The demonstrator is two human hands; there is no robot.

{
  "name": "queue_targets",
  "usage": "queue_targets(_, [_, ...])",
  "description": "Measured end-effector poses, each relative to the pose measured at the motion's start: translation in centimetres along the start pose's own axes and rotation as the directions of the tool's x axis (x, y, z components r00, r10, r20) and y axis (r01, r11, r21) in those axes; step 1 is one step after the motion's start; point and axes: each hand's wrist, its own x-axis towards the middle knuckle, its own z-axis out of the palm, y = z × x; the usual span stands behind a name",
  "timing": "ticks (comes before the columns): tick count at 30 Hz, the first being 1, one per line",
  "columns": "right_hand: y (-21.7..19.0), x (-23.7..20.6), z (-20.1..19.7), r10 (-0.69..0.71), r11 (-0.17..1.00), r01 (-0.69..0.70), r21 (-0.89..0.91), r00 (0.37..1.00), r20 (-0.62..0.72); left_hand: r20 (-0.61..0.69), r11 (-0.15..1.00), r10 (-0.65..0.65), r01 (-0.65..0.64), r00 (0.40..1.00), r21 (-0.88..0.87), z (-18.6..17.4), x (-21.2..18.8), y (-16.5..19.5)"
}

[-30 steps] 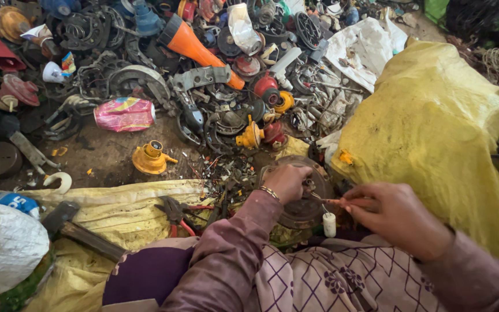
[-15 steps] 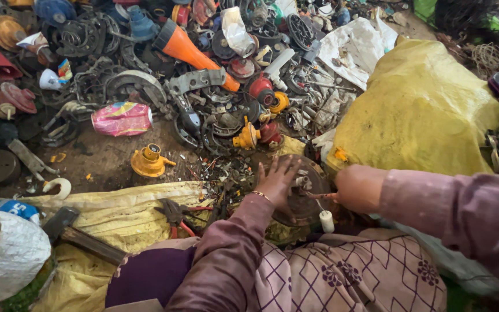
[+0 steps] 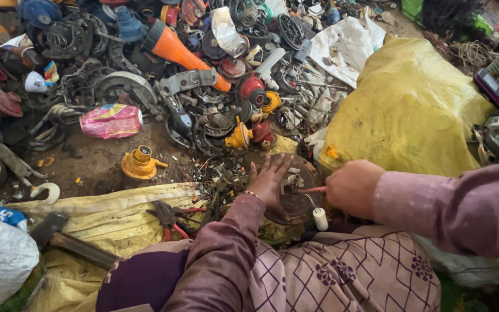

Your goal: The person sits on the ground and uses a red-handled screwdriver to manipulate a small white plastic component attached to a circular metal base. They repeatedly tighten or adjust the component while surrounded by piles of scrap metal and plastic parts.

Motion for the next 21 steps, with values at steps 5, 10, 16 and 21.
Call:
queue_targets(5, [-0.5,-0.3,-0.2,-0.337,0.863,0.179,-0.473,0.901,-0.274,-0.01,1.0,0.01,-0.01,1.0,0.003,0.4,0.3,-0.4])
queue_targets(10, [0.8,0.3,-2.2,0.343,0.801,-0.233,0.552,0.934,-0.103,-0.035,1.0,0.03,-0.031,0.999,-0.001,0.9,0.6,-0.9])
queue_targets(16, [2.2,1.3,-2.8,0.346,0.764,-0.423,0.487,0.906,0.244,-0.028,0.999,0.048,-0.048,0.998,-0.017,1.3,1.0,-1.3])
queue_targets(21, [-0.9,0.9,-1.2,-0.138,0.987,0.129,-0.096,0.986,-0.089,0.019,1.0,0.023,-0.023,1.0,-0.017,0.9,0.8,-0.9])
